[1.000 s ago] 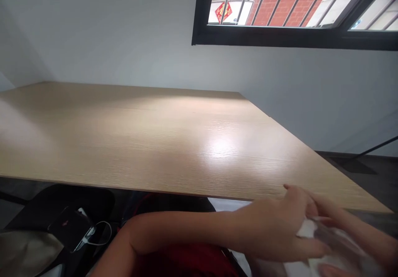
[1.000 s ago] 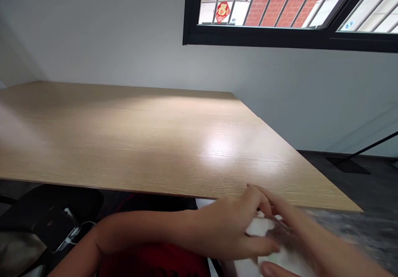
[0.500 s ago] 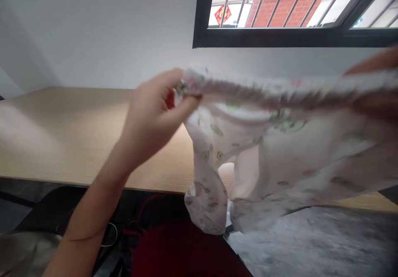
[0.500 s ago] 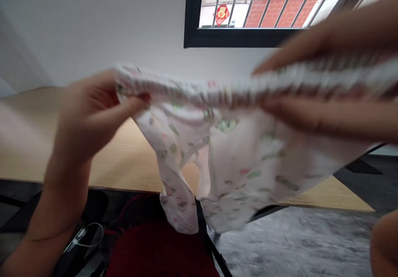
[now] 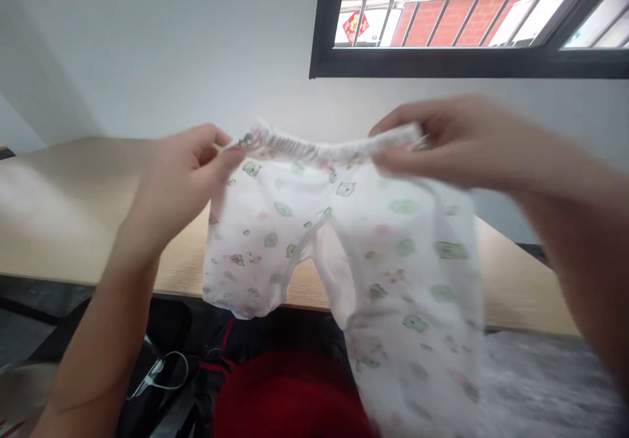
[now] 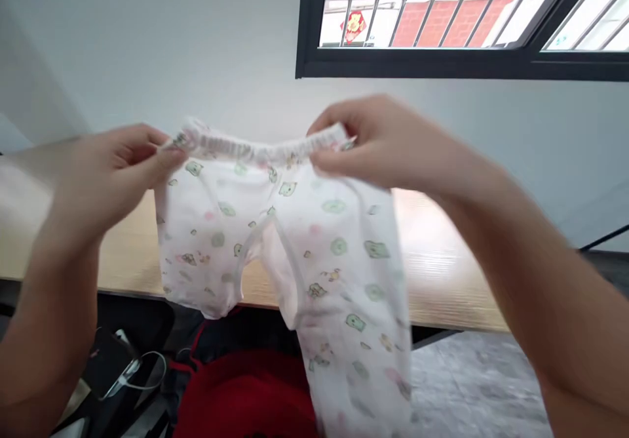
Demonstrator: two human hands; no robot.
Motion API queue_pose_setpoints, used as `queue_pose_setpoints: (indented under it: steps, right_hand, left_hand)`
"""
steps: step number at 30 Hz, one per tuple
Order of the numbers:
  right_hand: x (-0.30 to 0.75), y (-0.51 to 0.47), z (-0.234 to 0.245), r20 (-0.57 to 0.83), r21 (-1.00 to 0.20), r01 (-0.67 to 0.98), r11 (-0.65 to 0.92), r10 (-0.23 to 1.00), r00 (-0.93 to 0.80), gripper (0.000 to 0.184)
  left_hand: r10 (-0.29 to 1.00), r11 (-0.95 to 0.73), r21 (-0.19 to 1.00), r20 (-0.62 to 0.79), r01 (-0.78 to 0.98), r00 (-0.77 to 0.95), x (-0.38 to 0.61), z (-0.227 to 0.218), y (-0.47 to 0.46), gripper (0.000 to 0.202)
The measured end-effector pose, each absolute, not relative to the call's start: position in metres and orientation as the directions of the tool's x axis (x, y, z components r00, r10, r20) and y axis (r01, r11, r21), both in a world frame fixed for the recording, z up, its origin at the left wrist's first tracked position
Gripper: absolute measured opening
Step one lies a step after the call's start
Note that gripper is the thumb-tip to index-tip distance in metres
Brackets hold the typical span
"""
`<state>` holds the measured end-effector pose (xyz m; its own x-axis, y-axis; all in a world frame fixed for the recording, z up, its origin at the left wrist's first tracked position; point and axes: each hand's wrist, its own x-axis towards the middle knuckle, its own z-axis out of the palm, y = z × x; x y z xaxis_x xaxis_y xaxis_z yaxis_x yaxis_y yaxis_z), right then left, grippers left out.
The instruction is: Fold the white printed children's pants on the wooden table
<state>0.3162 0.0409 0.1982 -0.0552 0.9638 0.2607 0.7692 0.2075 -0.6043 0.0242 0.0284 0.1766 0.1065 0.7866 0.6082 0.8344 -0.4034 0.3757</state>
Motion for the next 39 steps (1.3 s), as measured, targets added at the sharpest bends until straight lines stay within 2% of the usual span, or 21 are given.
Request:
queue_pose_setpoints:
  steps: [2,4,6,9,12,15,21,22,24,26,27,29,32,36,39]
  right_hand:
    - [0.296,0.068,0.178,0.176,-0.542,0.788,0.291,0.956,-0.232,0.021]
    - [0.290,0.103,0.151,0.072,-0.557,0.776,0.295,0.948,-0.309,0.018]
    - [0.294,0.140,0.122,-0.015,-0.633,0.734,0.247,0.944,-0.330,0.018]
    - [0.299,0.186,0.080,-0.123,-0.776,0.619,0.123,0.933,-0.339,0.018]
    - [0.298,0.216,0.049,-0.160,-0.815,0.579,0.039,0.944,-0.288,0.028]
    - [0.296,0.233,0.031,-0.115,-0.765,0.641,0.055,0.968,-0.221,0.041]
    - [0.289,0.237,0.018,0.082,-0.578,0.802,0.148,0.989,-0.124,0.047]
    - [0.285,0.231,0.017,0.137,-0.549,0.813,0.196,0.980,-0.143,0.046]
    - [0.271,0.211,0.017,0.281,-0.450,0.804,0.389,0.916,-0.286,0.039]
    - [0.251,0.188,0.019,0.374,-0.356,0.685,0.635,0.769,-0.519,0.033]
    - [0.239,0.178,0.021,0.374,-0.342,0.592,0.729,0.684,-0.626,0.033]
    - [0.213,0.165,0.022,0.299,-0.390,0.428,0.815,0.552,-0.779,0.035]
    - [0.180,0.178,0.014,0.140,-0.423,0.359,0.832,0.452,-0.881,0.038]
    - [0.158,0.226,-0.004,0.156,-0.326,0.431,0.841,0.498,-0.853,0.042]
    - [0.151,0.246,-0.009,0.179,-0.348,0.472,0.810,0.552,-0.815,0.042]
  left_hand:
    - [0.861,-0.355,0.387,0.491,0.851,0.136,0.022,0.160,0.056,0.027]
    - [0.926,-0.292,0.393,0.344,0.872,0.155,0.019,0.139,0.090,0.022]
    - [0.955,-0.252,0.401,0.249,0.881,0.160,0.017,0.115,0.126,0.019]
    - [0.972,-0.210,0.400,0.185,0.892,0.146,0.017,0.076,0.168,0.020]
    - [0.980,-0.173,0.388,0.158,0.905,0.120,0.023,0.047,0.194,0.023]
    - [0.979,-0.164,0.386,0.173,0.908,0.104,0.029,0.033,0.210,0.028]
    - [0.962,-0.245,0.383,0.211,0.891,0.174,0.019,0.040,0.193,0.029]
    - [0.954,-0.280,0.378,0.211,0.883,0.212,0.015,0.042,0.182,0.029]
    - [0.929,-0.365,0.373,0.201,0.853,0.310,0.011,0.042,0.156,0.029]
    - [0.889,-0.456,0.379,0.173,0.805,0.423,0.012,0.039,0.134,0.030]
    - [0.867,-0.495,0.384,0.153,0.779,0.475,0.015,0.036,0.127,0.032]
    - [0.829,-0.543,0.394,0.110,0.742,0.549,0.021,0.029,0.120,0.034]
    - [0.798,-0.572,0.398,0.067,0.717,0.599,0.026,0.021,0.110,0.036]
    - [0.714,-0.656,0.363,0.014,0.662,0.700,0.011,0.017,0.054,0.043]
    - [0.714,-0.660,0.307,-0.030,0.686,0.700,-0.008,0.019,-0.006,0.051]
